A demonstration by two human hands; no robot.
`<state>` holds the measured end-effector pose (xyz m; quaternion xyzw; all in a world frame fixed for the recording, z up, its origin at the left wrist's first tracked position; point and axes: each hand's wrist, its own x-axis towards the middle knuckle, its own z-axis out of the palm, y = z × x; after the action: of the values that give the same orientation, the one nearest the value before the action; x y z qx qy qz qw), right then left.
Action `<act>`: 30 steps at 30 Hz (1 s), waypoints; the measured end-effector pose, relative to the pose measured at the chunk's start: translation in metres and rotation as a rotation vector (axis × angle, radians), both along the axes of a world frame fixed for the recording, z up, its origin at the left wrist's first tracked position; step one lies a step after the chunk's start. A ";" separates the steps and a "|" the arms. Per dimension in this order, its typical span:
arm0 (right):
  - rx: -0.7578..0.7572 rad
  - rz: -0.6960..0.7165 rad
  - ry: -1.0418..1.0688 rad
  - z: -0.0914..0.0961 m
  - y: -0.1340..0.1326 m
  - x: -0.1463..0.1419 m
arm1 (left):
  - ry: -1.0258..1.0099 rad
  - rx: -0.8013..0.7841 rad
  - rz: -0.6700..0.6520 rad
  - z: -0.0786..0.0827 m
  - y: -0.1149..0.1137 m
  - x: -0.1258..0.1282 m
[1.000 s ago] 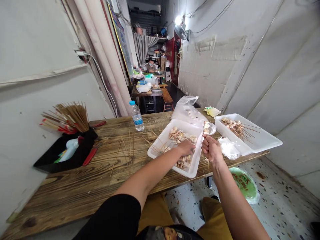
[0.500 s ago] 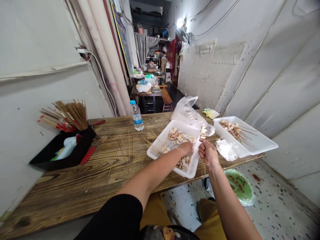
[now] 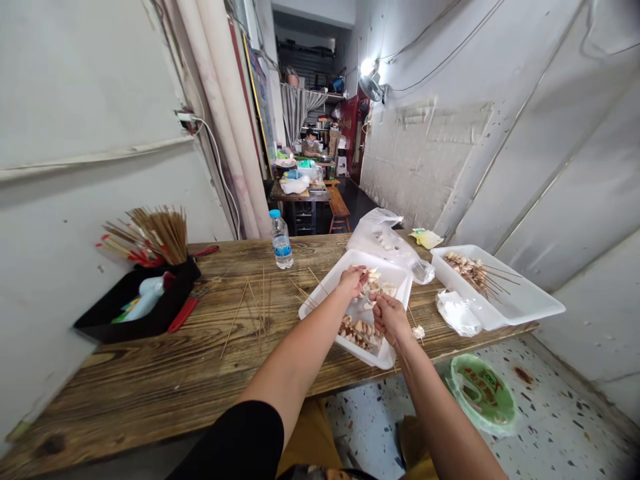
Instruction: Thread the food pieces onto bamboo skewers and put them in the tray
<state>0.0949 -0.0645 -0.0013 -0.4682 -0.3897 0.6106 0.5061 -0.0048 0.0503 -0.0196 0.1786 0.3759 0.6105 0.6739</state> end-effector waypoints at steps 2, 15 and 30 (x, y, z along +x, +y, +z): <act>0.002 0.007 -0.016 -0.005 0.000 -0.005 | -0.009 0.006 -0.014 0.001 0.000 0.000; 0.051 -0.036 -0.069 -0.010 0.000 -0.006 | -0.043 0.140 -0.151 0.005 -0.001 -0.011; 0.024 -0.013 -0.049 -0.011 0.001 -0.006 | 0.040 0.198 -0.093 0.006 -0.001 -0.009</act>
<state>0.0890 -0.0631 -0.0124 -0.4794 -0.4063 0.5908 0.5061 -0.0138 0.0488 -0.0139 0.2736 0.3184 0.6092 0.6728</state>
